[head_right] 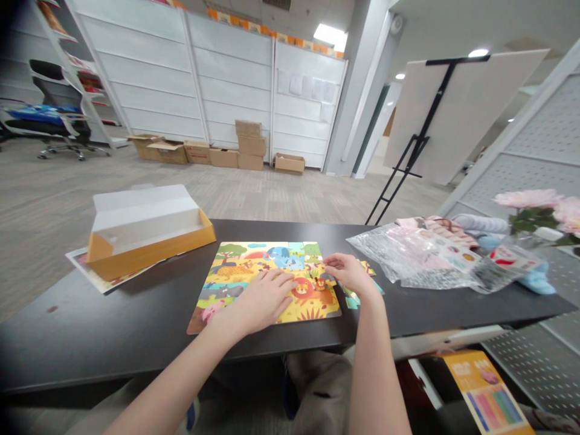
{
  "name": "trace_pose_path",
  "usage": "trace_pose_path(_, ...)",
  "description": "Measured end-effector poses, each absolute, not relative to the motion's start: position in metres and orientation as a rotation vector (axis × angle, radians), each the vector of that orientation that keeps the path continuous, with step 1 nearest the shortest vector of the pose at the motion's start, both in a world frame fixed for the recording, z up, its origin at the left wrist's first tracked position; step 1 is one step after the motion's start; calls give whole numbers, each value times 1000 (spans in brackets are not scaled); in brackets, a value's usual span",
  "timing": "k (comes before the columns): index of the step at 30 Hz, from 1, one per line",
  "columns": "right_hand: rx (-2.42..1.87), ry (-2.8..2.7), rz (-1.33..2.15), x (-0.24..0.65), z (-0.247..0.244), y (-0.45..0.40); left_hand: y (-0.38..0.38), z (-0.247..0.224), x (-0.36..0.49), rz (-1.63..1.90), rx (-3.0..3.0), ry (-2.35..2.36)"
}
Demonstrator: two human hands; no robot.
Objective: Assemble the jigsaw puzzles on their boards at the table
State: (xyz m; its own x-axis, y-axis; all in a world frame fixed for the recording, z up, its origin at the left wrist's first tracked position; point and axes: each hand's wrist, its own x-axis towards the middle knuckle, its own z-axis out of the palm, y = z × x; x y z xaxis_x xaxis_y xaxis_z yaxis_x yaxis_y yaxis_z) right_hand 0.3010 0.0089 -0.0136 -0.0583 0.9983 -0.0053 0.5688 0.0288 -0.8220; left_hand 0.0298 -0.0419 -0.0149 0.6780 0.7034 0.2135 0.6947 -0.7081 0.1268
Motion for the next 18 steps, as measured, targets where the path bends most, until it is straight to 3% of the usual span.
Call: trace_pose_path(18,-1741,-1803,820,301,-22,12,-41,-14,30,366,2857,1176)
